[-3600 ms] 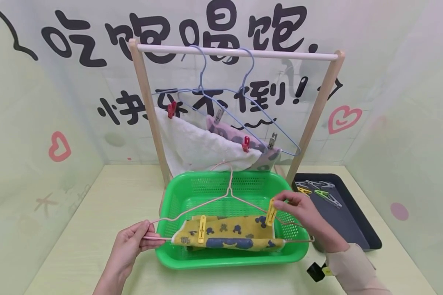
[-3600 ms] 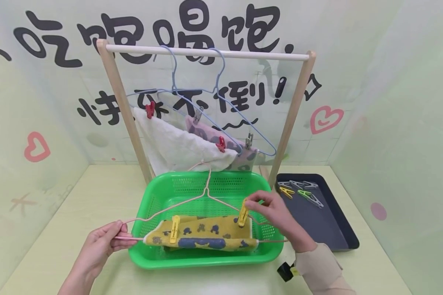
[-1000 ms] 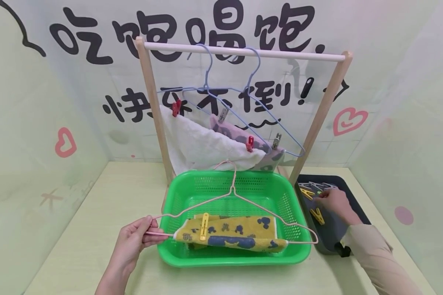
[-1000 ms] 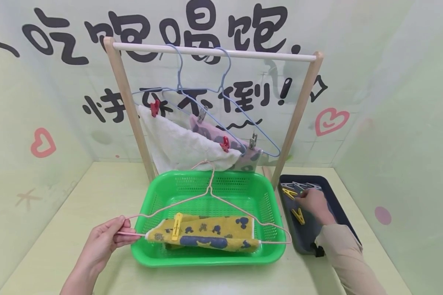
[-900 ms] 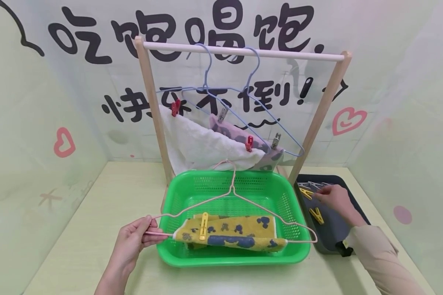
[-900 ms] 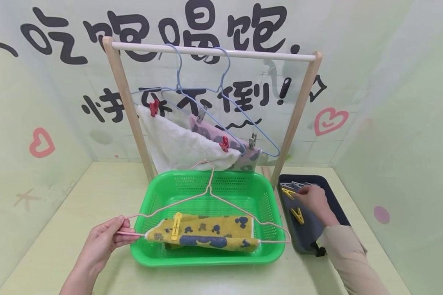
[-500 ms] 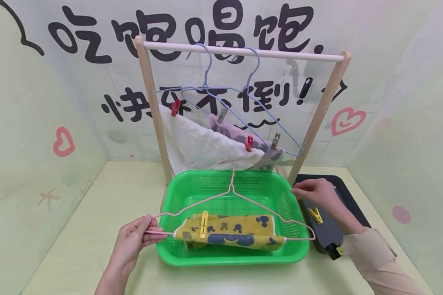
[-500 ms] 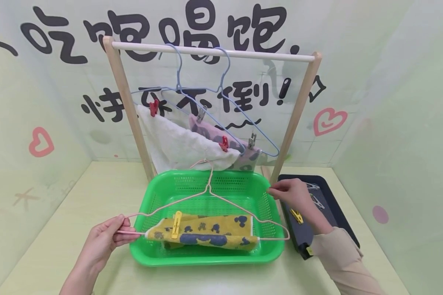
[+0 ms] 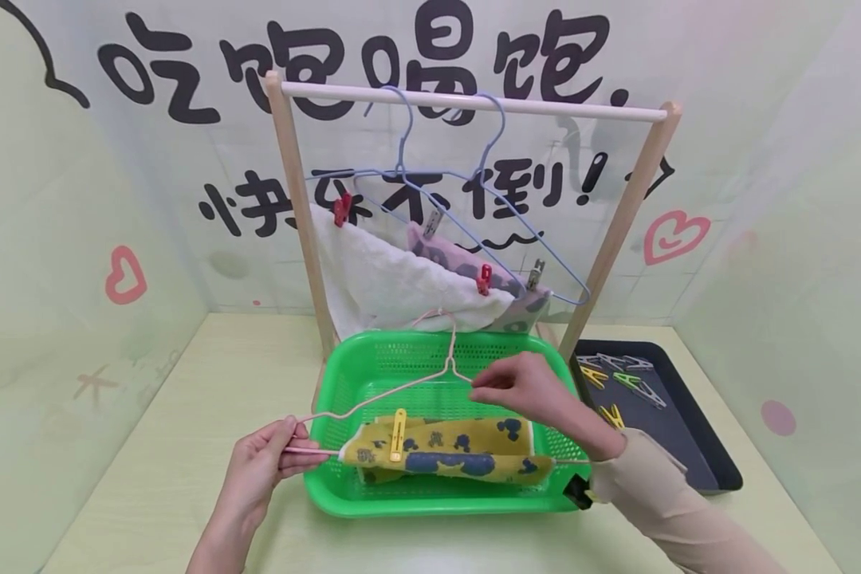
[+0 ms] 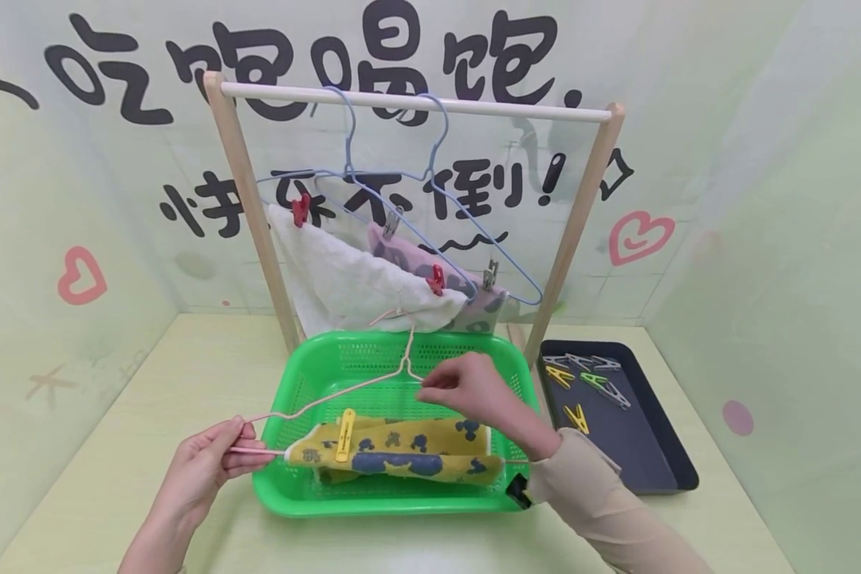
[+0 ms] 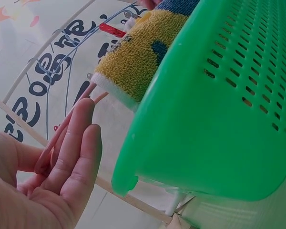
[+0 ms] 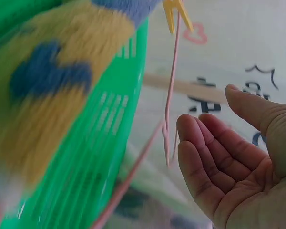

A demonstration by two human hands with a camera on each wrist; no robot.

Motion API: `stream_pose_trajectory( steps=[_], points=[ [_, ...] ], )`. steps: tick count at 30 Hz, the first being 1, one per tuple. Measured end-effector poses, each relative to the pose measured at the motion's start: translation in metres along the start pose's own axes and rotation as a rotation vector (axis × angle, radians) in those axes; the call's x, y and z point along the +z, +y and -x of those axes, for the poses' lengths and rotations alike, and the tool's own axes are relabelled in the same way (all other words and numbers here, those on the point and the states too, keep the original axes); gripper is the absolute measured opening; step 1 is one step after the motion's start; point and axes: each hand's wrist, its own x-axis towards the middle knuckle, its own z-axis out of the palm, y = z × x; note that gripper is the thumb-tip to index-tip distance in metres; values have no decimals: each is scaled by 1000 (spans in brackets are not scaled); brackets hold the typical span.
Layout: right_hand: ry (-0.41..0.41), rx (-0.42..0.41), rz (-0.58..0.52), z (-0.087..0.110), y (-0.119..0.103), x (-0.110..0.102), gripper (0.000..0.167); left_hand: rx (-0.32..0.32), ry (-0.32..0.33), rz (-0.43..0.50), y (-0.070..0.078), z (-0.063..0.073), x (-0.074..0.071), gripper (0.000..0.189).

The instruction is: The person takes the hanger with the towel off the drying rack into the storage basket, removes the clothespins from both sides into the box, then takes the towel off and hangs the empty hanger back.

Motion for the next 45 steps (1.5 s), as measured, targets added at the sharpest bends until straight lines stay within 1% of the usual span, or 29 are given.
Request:
stream_pose_trajectory(
  steps=[6,10,15,17,21,24,33,37,41,45],
  points=[
    [-77,-42,-48,-15,-14,29,18,14,-5,8,0,0,1,33],
    [-102,-47,-58,-21,-20,43,20,20,-10,6,0,1,1,33],
    [-133,-36,-72,-28,-23,56,22,30,-13,10,1,1,2,33],
    [-152,-26,-98,-30,-24,60,22,28,-14,11,1,1,2,33],
    [-171,-37,-144,-32,-24,65,20,28,-13,12,1,2,3,32],
    [-172,-31,-170,-33,-24,67,18,27,-12,11,2,2,3,33],
    [-174,68,-246,-33,-24,69,16,6,4,5,2,1,4,32],
    [-168,119,-341,-32,-24,71,15,15,-3,7,1,1,4,32],
    [-144,169,-442,-31,-24,72,14,29,-15,0,1,1,5,33],
    [-96,175,-477,-30,-23,72,14,30,-13,-1,0,0,5,34]
  ],
)
